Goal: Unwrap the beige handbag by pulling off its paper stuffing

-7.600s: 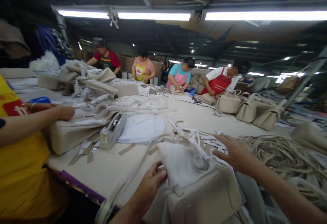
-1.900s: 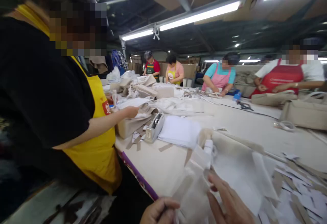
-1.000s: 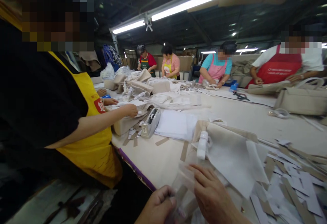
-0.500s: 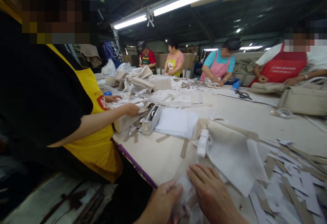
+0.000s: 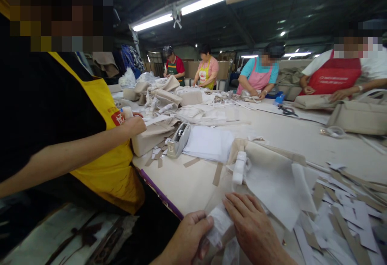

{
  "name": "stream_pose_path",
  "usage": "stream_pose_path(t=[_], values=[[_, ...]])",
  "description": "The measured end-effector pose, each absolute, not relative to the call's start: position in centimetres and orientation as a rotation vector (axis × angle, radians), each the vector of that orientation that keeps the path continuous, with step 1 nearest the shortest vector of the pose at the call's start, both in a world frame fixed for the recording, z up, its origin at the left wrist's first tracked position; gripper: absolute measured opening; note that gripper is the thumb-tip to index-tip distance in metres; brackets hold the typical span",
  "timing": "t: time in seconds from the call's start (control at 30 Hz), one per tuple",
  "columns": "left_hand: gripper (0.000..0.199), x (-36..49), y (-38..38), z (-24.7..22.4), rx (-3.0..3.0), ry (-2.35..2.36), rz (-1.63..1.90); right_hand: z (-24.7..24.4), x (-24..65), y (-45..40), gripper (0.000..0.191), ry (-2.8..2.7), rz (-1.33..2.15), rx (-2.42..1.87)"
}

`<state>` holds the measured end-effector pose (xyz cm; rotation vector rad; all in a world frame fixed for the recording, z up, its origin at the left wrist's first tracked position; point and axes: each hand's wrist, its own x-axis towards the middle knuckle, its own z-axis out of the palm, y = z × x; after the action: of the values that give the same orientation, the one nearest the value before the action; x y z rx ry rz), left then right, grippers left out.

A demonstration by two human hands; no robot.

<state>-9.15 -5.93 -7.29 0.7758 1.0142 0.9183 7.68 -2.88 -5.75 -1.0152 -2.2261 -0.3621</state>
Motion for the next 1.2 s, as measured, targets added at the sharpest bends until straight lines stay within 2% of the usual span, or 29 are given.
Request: stream_pose_path(t=[0.23,0.5,0.67,0.93,1.0,1.07,1.2], values=[[0.04,-9.7,-5.8,-6.6,0.873,1.087,0.835,-3.7,9.8,-3.5,0.051,-2.297,-0.356,-1.075],[0.04,-9.1,-6.3,-6.0,0.892,1.034,0.839,-3.6,10.8,-4.9,0.035,-2.246,-0.631,-1.013],[0.04,-8.9,-6.7,-5.4,0.878,0.951,0.866,-4.1,10.3,-4.9,0.027,-2.2,-0.656,-0.969],[0.037,-9.1,-7.0,-5.1,0.877,0.832,0.859,-5.0,10.9,-4.7,0.031,-2.25,-0.686,-0.879],[0.039,-9.3,-7.0,-5.1,0.946,0.794,0.822,-5.1,10.7,-4.8,0.03,-2.185,-0.557,-0.901],[0.037,-9.6,-6.6,-4.9,1.11,0.8,0.742,-5.2,10.4,-4.9,0.027,-2.098,-0.246,-0.975],[0.02,-9.9,-5.3,-4.3,1.596,0.875,0.824,-4.5,9.2,-5.0,0.012,-1.67,0.781,-1.299]])
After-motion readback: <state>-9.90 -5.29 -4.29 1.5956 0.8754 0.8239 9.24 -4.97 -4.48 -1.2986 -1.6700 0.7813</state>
